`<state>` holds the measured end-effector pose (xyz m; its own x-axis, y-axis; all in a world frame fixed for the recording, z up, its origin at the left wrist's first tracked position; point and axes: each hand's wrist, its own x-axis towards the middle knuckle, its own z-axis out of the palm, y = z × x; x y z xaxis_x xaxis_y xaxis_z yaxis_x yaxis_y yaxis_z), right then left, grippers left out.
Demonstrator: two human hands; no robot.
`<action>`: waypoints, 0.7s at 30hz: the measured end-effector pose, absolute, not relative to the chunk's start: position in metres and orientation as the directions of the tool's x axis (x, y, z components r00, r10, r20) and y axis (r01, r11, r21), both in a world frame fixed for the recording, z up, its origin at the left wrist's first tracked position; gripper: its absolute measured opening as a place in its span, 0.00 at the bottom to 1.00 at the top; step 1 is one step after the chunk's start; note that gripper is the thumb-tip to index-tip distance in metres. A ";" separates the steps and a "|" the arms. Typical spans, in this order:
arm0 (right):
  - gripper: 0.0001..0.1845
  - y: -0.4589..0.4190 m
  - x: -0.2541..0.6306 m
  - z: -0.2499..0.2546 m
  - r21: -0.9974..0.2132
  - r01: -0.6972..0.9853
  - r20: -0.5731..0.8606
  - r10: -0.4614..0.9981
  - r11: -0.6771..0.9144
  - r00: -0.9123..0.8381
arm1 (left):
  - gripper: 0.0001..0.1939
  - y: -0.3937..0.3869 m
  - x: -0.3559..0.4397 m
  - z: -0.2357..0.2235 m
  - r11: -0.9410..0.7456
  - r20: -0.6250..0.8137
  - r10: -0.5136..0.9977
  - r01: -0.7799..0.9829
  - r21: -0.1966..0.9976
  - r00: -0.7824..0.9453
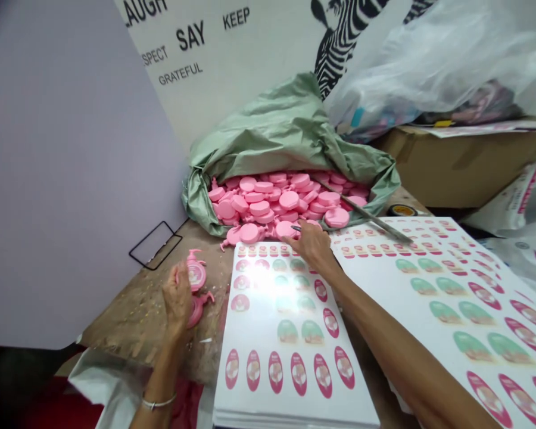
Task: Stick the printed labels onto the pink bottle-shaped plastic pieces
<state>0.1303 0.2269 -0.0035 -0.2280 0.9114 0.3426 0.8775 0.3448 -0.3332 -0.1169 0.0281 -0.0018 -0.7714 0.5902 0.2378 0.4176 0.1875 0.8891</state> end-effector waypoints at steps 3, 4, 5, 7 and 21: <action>0.29 0.245 0.110 -0.003 -0.308 0.886 0.324 0.914 0.347 -0.245 | 0.23 0.028 -0.125 0.008 0.252 0.459 0.515 0.640 0.726 -0.724; 0.28 0.245 0.107 -0.002 -0.306 0.888 0.316 0.916 0.344 -0.246 | 0.23 0.028 -0.122 0.011 0.238 0.532 0.490 0.693 0.681 -0.691; 0.28 0.241 0.106 -0.001 -0.305 0.889 0.309 0.919 0.341 -0.246 | 0.23 0.029 -0.116 0.013 0.199 0.566 0.479 0.711 0.674 -0.671; 0.30 0.223 0.108 0.001 -0.306 0.892 0.301 0.923 0.333 -0.241 | 0.18 0.035 -0.095 0.014 0.067 0.497 0.545 0.626 0.777 -0.675; 0.11 0.095 0.113 -0.009 -0.612 0.616 0.169 0.843 0.495 -0.510 | 0.20 0.058 -0.054 0.005 -0.044 -0.185 0.907 -0.522 0.852 -0.379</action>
<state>0.1127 0.0952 -0.0091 -0.5102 0.8434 0.1686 0.6165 0.4953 -0.6121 -0.0541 0.0580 0.0048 -0.3794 0.9065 -0.1851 -0.5216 -0.0443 0.8521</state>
